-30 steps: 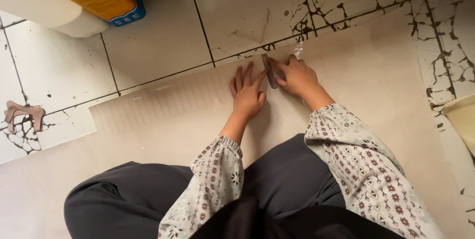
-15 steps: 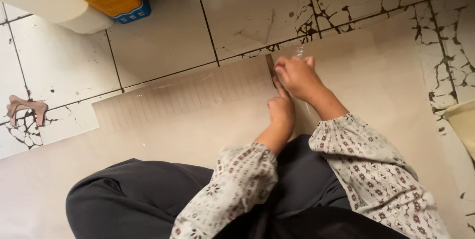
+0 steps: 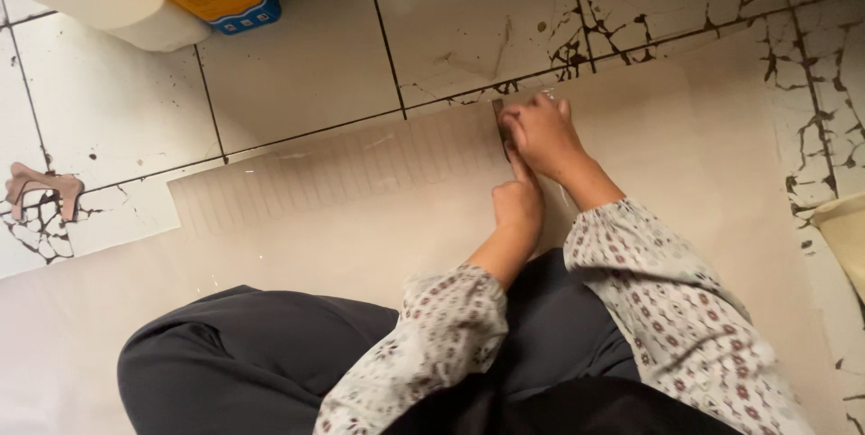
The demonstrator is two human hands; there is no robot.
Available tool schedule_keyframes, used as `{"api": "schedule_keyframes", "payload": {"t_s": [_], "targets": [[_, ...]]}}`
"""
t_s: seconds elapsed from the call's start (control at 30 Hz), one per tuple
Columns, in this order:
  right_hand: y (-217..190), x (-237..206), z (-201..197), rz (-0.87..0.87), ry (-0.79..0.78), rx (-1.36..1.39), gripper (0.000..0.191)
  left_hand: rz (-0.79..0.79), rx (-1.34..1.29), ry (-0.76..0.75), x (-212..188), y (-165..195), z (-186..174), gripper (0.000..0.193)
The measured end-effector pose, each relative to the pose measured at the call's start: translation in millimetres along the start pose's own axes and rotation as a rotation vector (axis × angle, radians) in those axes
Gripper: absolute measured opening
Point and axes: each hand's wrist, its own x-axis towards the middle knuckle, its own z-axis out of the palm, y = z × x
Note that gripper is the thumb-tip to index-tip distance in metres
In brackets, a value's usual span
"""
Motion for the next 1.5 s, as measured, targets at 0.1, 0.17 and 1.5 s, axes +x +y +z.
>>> {"api": "schedule_keyframes", "payload": {"t_s": [0.1,0.17,1.5], "targets": [[1.6,15.2,3.1,-0.048,0.192,0.032,0.021,0.141,0.028,0.077,-5.8,-18.5,-26.4,0.07],[1.4,20.4,3.5,-0.04,0.2,0.059,0.021,0.159,0.027,0.015,-9.2,-25.5,-41.9,0.074],[6.1,-19.4,5.3,-0.353,0.149,-0.203,0.042,0.212,-0.679,0.325,-0.8,-95.3,-59.0,0.034]]}}
